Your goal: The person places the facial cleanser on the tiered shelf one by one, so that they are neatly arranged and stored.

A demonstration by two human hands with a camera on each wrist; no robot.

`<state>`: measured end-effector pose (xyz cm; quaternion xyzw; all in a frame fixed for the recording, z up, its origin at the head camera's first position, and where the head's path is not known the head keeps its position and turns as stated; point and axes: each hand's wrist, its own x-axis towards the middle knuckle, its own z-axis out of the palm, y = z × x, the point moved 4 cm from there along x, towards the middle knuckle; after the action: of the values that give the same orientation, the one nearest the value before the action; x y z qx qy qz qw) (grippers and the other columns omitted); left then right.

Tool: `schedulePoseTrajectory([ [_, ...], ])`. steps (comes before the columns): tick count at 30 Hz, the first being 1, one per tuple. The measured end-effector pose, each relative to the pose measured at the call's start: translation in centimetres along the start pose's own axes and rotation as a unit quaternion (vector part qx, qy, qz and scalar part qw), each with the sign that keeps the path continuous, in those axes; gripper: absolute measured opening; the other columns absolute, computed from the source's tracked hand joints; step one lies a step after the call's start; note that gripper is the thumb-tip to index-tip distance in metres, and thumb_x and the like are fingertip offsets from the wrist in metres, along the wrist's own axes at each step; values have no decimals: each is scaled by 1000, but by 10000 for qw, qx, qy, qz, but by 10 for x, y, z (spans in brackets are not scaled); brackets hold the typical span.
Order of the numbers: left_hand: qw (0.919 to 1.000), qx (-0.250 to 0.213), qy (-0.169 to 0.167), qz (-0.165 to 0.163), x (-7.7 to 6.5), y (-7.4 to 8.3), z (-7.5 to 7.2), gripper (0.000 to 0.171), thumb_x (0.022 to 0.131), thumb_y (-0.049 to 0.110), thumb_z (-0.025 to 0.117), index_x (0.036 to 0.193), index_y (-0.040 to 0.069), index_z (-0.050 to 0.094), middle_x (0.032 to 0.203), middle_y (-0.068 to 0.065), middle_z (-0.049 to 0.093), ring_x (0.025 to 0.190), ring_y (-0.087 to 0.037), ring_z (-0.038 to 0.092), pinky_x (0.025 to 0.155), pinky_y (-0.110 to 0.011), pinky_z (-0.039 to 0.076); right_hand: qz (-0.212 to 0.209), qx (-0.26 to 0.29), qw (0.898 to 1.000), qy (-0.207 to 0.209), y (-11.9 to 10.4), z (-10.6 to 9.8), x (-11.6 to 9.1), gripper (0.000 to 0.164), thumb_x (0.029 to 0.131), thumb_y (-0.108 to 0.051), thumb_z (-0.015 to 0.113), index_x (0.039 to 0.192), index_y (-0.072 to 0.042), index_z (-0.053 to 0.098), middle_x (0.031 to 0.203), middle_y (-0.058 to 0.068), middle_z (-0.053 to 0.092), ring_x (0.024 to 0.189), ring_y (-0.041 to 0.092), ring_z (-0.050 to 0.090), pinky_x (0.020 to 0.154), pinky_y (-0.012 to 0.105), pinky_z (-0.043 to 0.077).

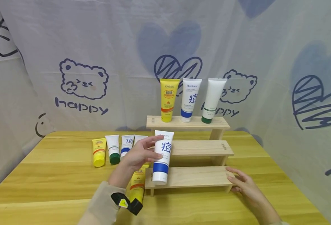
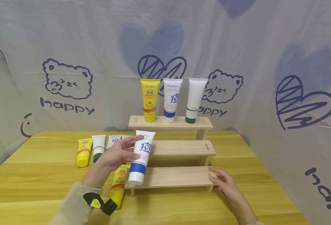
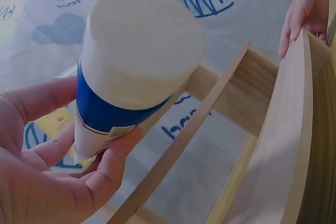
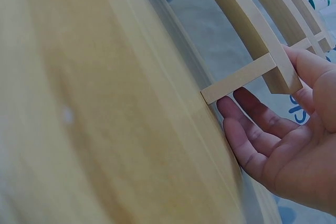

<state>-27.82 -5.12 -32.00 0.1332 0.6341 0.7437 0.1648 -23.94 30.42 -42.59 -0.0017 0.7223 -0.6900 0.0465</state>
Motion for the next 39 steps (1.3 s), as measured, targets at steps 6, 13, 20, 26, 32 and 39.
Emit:
schedulePoseTrajectory([
  [6, 9999, -118, 20, 45, 11, 2, 16, 61, 72, -13, 62, 128, 8, 49, 123, -16, 44, 95, -25, 50, 65, -25, 50, -85, -23, 10000, 8, 0, 0, 1, 28, 85, -11, 60, 109, -25, 61, 100, 8, 55, 81, 21, 58, 66, 29, 50],
  [13, 9997, -217, 93, 41, 22, 3, 31, 61, 72, -15, 61, 126, 9, 50, 126, -15, 43, 96, -26, 50, 66, -26, 50, -159, -62, 9998, -78, 0, 0, 1, 29, 85, -11, 59, 110, -25, 60, 102, 9, 54, 81, 21, 58, 66, 29, 50],
  [20, 9999, -23, 152, 54, 34, 3, 46, 61, 71, -14, 64, 124, 13, 53, 125, -12, 44, 98, -28, 49, 69, -29, 50, -184, -411, 9984, -336, -2, 0, 0, 32, 88, -13, 56, 119, -22, 55, 99, 9, 57, 82, 19, 56, 67, 29, 49],
  [26, 9989, 197, 201, 385, 45, 5, 58, 62, 70, -11, 68, 123, 19, 55, 125, -9, 45, 98, -27, 51, 74, -32, 50, -162, -543, 9973, -463, -4, -2, 0, 30, 89, -15, 54, 116, -29, 56, 96, 5, 59, 81, 16, 57, 67, 28, 49],
  [32, 9980, 28, 70, 629, 55, 7, 69, 63, 69, -12, 68, 122, 21, 56, 120, -7, 50, 99, -26, 52, 75, -35, 49, -143, -376, 9983, -410, -3, -1, -1, 31, 89, -13, 55, 116, -27, 57, 97, 6, 58, 81, 16, 56, 66, 27, 49],
  [39, 9969, 228, 394, 636, 72, 8, 82, 64, 67, -13, 70, 117, 25, 59, 117, -4, 50, 96, -24, 52, 70, -36, 50, -167, -409, 9985, -327, -2, -2, 0, 31, 88, -14, 56, 115, -29, 57, 96, 6, 58, 80, 15, 56, 66, 27, 49],
])
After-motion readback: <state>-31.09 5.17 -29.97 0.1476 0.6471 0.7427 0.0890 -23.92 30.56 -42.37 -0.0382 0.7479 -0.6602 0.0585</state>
